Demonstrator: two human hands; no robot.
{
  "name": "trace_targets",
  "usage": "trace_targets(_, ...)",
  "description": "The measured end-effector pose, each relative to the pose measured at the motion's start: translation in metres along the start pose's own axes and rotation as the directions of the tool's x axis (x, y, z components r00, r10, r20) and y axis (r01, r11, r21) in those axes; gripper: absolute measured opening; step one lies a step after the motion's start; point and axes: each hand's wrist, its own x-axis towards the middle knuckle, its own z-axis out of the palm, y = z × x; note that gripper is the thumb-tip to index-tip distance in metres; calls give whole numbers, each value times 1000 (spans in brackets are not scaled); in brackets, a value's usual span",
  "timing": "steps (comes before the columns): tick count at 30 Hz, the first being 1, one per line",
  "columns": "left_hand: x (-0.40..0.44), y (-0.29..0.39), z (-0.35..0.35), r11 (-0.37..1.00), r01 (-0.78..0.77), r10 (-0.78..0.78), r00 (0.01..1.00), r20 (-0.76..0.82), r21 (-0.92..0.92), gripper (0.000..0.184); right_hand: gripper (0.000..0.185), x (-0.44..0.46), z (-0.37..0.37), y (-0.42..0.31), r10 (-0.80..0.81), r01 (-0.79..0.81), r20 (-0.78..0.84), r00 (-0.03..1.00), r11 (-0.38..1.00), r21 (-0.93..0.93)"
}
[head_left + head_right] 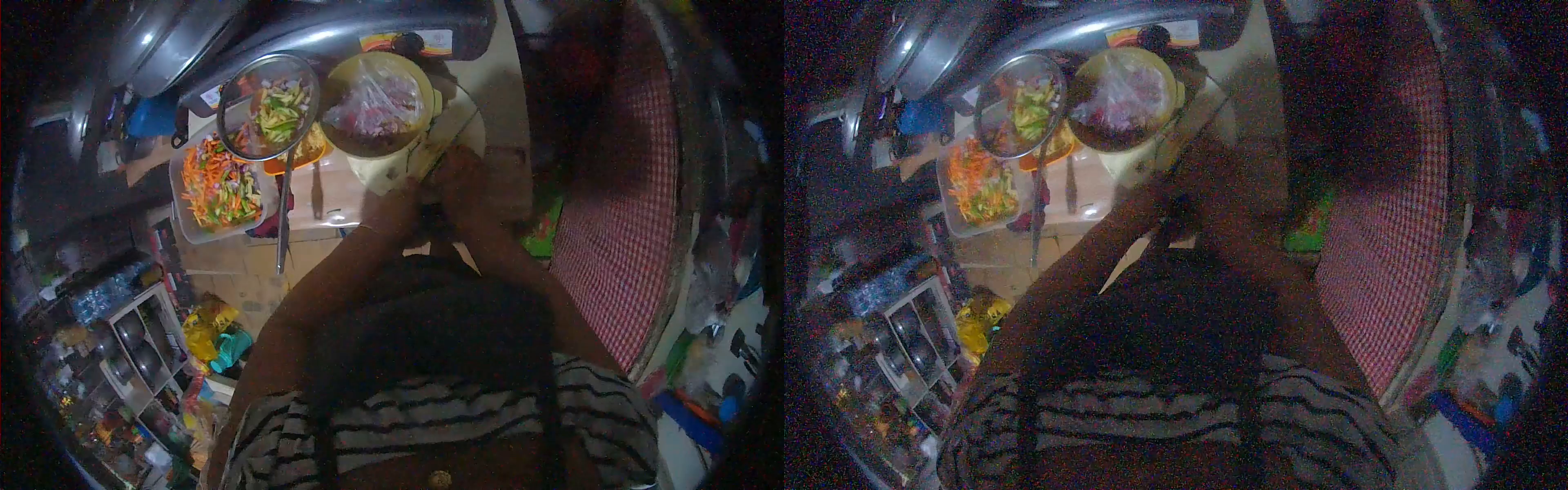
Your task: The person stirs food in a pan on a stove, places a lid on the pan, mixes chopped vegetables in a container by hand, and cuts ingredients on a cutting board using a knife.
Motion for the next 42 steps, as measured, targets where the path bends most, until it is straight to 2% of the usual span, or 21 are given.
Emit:
trace_targets(2,1,-3,-6,992,-40,35,998,45,123,35,42,11,10,13,-34,39,54,998,994,-101)
trace_targets(3,4,-12,3,998,-42,40,998,52,41,33,43,11,11,16,-52,63,79,996,987,-150)
trace_targets(5,4,-9,0,999,-36,33,997,76,30,32,46,-7,-22,5,-103,128,115,988,961,-244)
trace_targets(8,-8,28,-44,983,-13,-11,992,123,186,32,50,-29,-66,-9,-167,222,176,970,901,-373)
trace_targets(10,-11,40,-59,978,13,-45,988,149,207,31,54,-26,-45,14,-212,274,200,956,889,-368)
trace_targets(15,-37,49,-77,929,-144,129,989,68,342,29,70,-37,-49,11,-225,279,208,952,918,-283)
trace_targets(17,-37,47,-69,976,-132,144,988,-55,172,29,77,-36,-27,28,-260,278,118,958,943,-181)
trace_targets(18,-29,41,-56,994,-86,77,987,-143,-60,29,80,-37,-23,30,-256,264,77,964,954,-142)
trace_targets(19,-25,35,-48,994,-79,68,986,-152,-72,30,82,-41,-27,16,-207,212,48,977,969,-127)
trace_targets(20,-21,29,-39,994,-73,59,985,-161,-84,30,81,-43,-26,19,-235,238,38,971,967,-93)
trace_targets(21,-19,24,-32,987,-103,115,988,-100,125,30,80,-44,-25,21,-263,264,28,964,963,-61)
trace_targets(23,-14,23,-28,951,-105,108,994,3,292,32,72,-34,-13,47,-415,416,36,909,909,-33)
trace_targets(25,-7,27,-27,974,-29,11,996,83,224,35,62,-29,0,54,-438,443,67,896,885,-142)
trace_targets(27,5,10,-13,998,10,-19,990,143,66,37,54,-29,6,56,-419,425,81,905,867,-261)
trace_targets(29,11,1,-20,1000,-6,1,985,170,28,38,49,-25,4,52,-424,420,61,904,848,-323)
trace_targets(32,3,15,-37,996,-55,40,979,199,70,39,49,-32,18,66,-365,361,-11,931,924,-129)
trace_targets(35,-15,35,-54,982,-93,64,983,172,165,38,49,-35,-6,44,-196,198,75,978,980,-19)
trace_targets(37,-26,37,-60,921,-175,124,979,164,349,37,49,-35,-10,40,-363,364,54,930,893,-264)
trace_targets(39,-30,49,-70,928,-106,14,968,249,358,36,52,-35,-9,41,-406,407,47,913,893,-194)
trace_targets(40,-30,59,-78,943,-26,-82,948,308,331,36,55,-32,-9,46,-366,366,40,930,930,-1)
trace_targets(42,-24,59,-70,958,35,-127,941,312,286,36,59,-28,-2,51,-281,266,39,959,938,225)
